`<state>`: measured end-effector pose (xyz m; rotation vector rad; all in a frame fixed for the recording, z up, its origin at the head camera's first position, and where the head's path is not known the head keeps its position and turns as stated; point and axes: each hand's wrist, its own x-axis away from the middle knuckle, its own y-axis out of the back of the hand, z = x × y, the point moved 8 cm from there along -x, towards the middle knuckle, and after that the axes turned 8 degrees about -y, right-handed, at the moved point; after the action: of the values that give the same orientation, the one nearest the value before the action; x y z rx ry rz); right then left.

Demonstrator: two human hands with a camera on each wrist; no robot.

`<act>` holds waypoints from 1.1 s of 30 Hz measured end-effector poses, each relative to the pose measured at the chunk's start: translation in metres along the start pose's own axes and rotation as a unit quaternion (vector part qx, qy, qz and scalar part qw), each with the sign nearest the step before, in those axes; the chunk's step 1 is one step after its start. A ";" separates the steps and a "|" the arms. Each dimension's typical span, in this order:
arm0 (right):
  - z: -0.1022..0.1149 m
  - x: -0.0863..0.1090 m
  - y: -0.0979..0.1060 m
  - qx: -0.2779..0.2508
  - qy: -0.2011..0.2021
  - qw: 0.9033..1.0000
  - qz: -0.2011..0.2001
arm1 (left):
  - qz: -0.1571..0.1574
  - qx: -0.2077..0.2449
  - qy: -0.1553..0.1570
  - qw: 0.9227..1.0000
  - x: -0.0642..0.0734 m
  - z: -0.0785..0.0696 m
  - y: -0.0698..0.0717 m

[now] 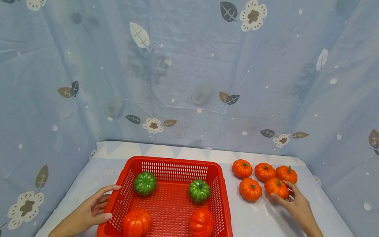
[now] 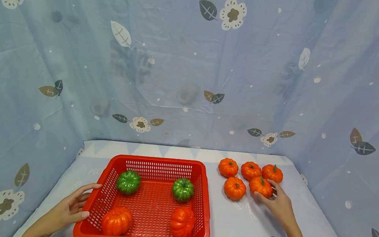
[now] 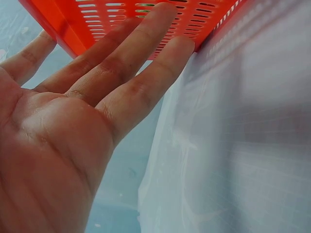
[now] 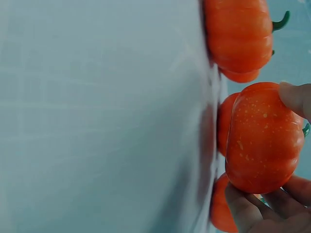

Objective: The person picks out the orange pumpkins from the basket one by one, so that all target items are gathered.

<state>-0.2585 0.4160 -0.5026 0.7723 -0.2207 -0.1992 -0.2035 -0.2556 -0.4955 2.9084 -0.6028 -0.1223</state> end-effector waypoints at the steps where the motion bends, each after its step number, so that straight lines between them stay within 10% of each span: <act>1: -0.002 0.000 -0.002 0.002 -0.005 1.000 0.002 | -0.001 0.001 0.001 1.000 0.000 0.000 0.000; 20: -0.007 -0.002 -0.010 -0.023 0.003 0.999 0.026 | 0.005 0.010 0.004 1.000 0.001 0.001 0.000; 33: 0.065 0.014 0.015 -0.019 0.083 0.996 -0.005 | 0.009 0.015 -0.007 1.000 0.000 -0.001 -0.002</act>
<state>-0.2611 0.3795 -0.4447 0.7479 -0.0566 -0.1477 -0.2027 -0.2537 -0.4950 2.9317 -0.6394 -0.1327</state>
